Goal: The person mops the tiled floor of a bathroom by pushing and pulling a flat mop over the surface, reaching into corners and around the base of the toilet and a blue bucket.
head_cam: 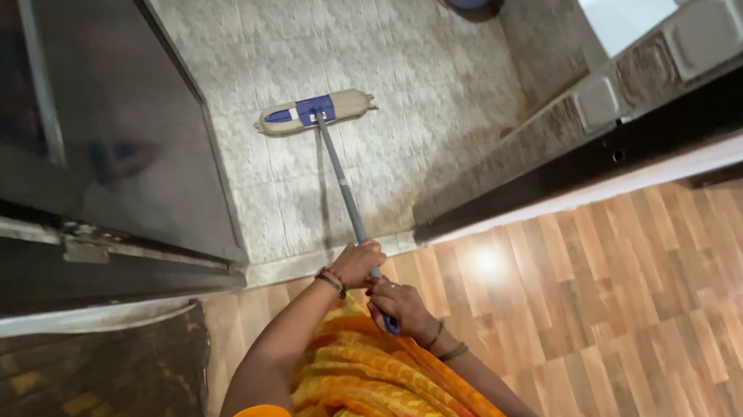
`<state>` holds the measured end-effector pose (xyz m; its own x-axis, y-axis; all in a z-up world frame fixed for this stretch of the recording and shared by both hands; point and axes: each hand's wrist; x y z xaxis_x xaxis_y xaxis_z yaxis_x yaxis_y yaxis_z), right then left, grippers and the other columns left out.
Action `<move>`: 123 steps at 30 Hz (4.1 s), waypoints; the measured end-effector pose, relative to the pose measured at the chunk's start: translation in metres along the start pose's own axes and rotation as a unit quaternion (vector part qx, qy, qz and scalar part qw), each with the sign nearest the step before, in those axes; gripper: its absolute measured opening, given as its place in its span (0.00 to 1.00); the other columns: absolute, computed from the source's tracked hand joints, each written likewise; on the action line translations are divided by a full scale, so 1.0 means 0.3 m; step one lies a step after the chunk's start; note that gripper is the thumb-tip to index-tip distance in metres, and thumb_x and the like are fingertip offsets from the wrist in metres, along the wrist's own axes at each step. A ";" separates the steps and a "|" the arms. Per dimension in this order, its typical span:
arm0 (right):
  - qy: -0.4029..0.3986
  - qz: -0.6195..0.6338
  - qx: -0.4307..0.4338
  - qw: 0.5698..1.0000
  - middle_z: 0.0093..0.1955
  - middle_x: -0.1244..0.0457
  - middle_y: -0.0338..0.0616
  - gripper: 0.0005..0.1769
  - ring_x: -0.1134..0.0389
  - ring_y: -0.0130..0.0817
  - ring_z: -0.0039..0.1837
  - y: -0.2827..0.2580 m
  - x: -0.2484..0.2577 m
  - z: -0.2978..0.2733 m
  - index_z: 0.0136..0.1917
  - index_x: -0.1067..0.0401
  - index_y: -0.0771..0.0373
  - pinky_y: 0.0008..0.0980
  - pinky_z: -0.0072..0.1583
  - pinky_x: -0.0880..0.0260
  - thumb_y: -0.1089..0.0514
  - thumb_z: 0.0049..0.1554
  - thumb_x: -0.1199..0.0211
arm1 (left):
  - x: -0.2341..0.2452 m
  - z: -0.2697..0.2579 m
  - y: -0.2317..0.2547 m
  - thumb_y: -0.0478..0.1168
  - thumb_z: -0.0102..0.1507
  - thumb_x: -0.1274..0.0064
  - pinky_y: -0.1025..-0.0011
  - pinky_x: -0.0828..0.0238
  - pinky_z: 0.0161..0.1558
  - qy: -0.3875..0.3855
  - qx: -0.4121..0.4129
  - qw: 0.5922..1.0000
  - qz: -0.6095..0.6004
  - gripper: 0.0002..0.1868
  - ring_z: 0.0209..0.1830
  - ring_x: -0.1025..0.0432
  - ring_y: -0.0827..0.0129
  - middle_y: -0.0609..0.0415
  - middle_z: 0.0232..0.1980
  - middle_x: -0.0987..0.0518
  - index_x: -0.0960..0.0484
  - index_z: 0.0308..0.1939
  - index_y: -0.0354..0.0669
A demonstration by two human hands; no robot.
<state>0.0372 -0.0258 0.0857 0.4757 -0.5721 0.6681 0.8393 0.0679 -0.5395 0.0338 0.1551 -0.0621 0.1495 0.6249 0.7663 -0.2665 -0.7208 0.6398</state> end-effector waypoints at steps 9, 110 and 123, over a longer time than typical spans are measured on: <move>0.019 -0.018 -0.084 0.996 0.48 0.31 0.52 0.03 0.28 0.51 0.57 0.187 -0.095 0.049 0.45 0.26 0.65 0.42 0.60 0.26 0.65 0.56 0.36 | 0.071 0.183 -0.157 0.46 0.55 0.42 0.48 0.27 0.43 -0.044 0.101 0.991 0.080 0.09 0.60 0.30 0.56 0.51 0.52 0.25 0.19 0.36 0.49; 0.116 0.024 -0.125 0.985 0.51 0.31 0.59 0.06 0.25 0.48 0.54 -0.016 0.019 -0.041 0.46 0.28 0.73 0.36 0.55 0.24 0.72 0.58 0.46 | 0.011 0.079 0.085 0.42 0.49 0.40 0.61 0.26 0.39 0.085 -0.004 0.996 -0.016 0.09 0.47 0.27 0.59 0.57 0.37 0.25 0.23 0.29 0.50; 0.099 0.080 -0.153 0.980 0.45 0.33 0.53 0.01 0.27 0.52 0.59 0.038 -0.038 0.011 0.44 0.28 0.69 0.42 0.66 0.30 0.69 0.58 0.37 | -0.079 0.166 -0.105 0.45 0.50 0.37 0.54 0.28 0.36 0.053 0.098 0.988 0.104 0.09 0.57 0.29 0.60 0.55 0.46 0.24 0.18 0.32 0.52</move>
<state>0.0423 -0.0157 0.0736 0.5091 -0.7232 0.4667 0.6260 -0.0611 -0.7775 0.0860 0.1481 -0.0976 0.0067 0.4773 0.8787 -0.0890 -0.8750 0.4759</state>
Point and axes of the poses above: each hand's wrist, its own z-axis towards the middle knuckle, its own x-axis out of the back of the hand, y = z × x
